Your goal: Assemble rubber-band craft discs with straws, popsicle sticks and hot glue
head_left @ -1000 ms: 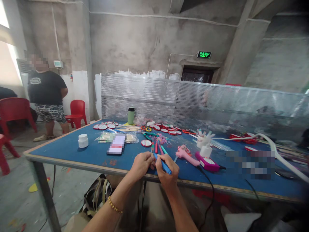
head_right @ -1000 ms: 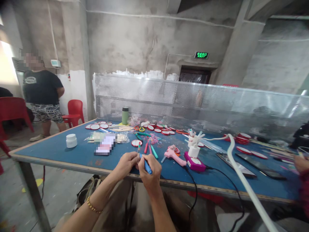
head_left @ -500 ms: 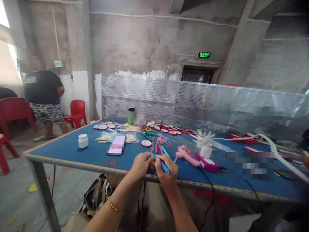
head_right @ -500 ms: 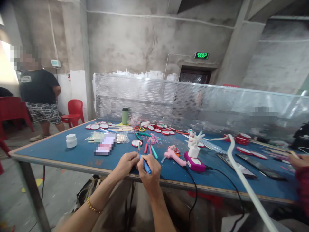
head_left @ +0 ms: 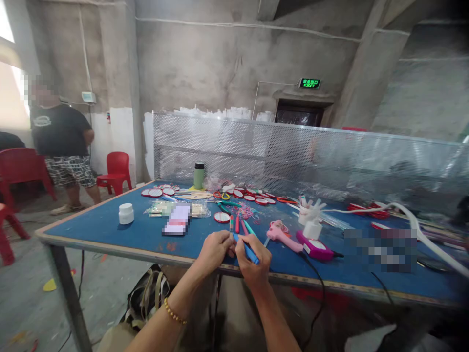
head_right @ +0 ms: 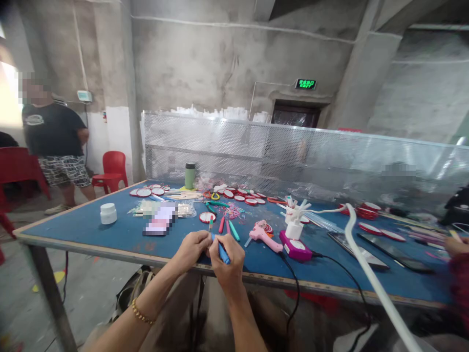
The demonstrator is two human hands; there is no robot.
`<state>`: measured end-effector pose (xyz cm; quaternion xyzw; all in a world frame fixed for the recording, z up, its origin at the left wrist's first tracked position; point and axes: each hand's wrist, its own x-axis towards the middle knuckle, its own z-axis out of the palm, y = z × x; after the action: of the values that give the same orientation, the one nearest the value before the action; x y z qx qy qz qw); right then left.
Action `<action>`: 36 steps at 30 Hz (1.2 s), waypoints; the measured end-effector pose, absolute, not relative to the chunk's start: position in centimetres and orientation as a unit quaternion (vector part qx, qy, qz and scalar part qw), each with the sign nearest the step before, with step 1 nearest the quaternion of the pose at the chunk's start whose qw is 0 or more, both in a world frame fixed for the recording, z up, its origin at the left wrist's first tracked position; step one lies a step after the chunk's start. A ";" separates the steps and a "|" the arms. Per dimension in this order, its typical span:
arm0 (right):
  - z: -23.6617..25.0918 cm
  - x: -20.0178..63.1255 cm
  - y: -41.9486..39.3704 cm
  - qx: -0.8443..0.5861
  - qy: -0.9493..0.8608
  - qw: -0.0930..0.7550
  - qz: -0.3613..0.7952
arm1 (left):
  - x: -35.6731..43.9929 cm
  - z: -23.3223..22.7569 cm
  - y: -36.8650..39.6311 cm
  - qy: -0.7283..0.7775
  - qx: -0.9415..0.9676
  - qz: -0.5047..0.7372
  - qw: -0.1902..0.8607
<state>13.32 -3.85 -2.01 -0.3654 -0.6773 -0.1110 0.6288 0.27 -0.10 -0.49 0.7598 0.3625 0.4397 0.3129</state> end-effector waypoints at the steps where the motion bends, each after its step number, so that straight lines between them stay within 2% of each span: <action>1: -2.0 13.3 -3.9 -0.365 -0.678 0.629 -0.110 | 0.3 -0.5 -0.1 0.362 0.760 0.439 0.313; 36: -1.8 13.3 -3.8 -0.366 -0.674 0.630 -0.127 | 0.1 -0.6 -0.1 0.355 0.757 0.443 0.323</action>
<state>13.31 -3.82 -1.84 -0.3656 -0.6737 -0.1267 0.6296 0.15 -0.12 -0.56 0.7572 0.3548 0.4431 0.3233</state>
